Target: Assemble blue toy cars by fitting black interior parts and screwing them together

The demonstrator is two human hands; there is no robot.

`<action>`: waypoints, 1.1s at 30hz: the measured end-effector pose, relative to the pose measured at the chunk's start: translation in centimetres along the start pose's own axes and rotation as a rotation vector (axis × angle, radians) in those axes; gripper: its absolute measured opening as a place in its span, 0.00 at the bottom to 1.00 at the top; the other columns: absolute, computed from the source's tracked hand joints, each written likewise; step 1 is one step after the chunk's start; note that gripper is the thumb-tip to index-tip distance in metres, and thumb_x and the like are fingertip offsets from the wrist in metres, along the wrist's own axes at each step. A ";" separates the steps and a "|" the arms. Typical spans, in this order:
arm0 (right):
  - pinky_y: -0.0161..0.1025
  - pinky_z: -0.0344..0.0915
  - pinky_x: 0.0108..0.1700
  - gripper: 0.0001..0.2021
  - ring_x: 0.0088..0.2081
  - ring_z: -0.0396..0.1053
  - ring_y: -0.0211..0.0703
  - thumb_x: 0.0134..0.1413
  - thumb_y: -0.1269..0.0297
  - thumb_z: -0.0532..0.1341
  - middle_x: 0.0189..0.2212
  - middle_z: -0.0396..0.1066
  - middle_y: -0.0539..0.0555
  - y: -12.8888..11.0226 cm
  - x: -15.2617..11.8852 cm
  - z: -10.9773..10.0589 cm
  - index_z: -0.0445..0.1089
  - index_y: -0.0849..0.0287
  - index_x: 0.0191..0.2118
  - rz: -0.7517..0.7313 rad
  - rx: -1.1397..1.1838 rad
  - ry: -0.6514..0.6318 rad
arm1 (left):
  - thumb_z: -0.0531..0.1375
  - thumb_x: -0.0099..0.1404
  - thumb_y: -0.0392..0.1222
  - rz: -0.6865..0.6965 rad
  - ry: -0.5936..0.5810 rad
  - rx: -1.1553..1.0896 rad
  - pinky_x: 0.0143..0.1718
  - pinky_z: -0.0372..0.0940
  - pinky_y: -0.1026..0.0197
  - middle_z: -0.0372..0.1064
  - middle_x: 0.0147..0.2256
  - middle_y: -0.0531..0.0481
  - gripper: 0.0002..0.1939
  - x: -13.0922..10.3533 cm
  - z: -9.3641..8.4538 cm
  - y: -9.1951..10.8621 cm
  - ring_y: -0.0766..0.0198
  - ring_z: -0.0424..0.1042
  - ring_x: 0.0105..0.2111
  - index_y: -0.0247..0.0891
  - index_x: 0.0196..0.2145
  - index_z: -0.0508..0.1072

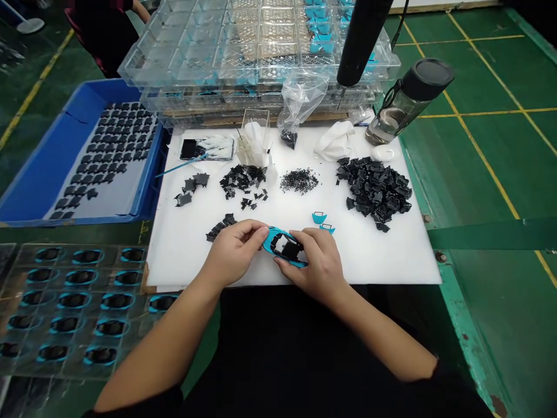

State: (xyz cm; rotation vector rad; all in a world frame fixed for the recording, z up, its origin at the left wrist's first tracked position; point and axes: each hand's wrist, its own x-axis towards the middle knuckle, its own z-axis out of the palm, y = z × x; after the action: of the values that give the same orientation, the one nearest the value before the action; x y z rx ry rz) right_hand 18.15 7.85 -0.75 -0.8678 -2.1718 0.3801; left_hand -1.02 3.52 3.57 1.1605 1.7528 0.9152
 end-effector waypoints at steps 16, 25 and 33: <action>0.48 0.72 0.40 0.23 0.39 0.71 0.52 0.56 0.54 0.66 0.38 0.71 0.61 0.2 -0.1 0.0 0.66 0.59 0.54 -0.025 0.053 0.012 | 0.61 0.64 0.55 -0.089 -0.032 0.072 0.27 0.62 0.63 0.70 0.21 0.54 0.16 -0.6 0.2 1.1 0.64 0.69 0.24 0.40 0.27 0.71; 0.48 0.72 0.43 0.23 0.40 0.70 0.51 0.57 0.55 0.66 0.39 0.70 0.60 0.2 0.1 -0.1 0.65 0.59 0.54 -0.015 0.092 -0.014 | 0.58 0.65 0.58 -0.075 -0.045 0.086 0.27 0.62 0.62 0.71 0.22 0.52 0.19 -0.3 0.1 0.8 0.63 0.69 0.25 0.40 0.26 0.72; 0.49 0.71 0.44 0.25 0.41 0.69 0.52 0.57 0.56 0.66 0.40 0.70 0.61 0.3 -0.2 -0.1 0.63 0.60 0.56 -0.043 0.115 -0.026 | 0.59 0.65 0.57 -0.112 -0.078 0.087 0.27 0.63 0.63 0.70 0.21 0.53 0.21 -0.6 0.2 1.0 0.64 0.71 0.24 0.39 0.23 0.70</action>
State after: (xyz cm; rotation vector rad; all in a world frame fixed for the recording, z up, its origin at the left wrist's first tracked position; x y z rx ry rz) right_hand 18.43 7.92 -0.90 -0.7551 -2.1658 0.4925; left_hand -0.39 3.29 4.53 1.1255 1.7901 0.7244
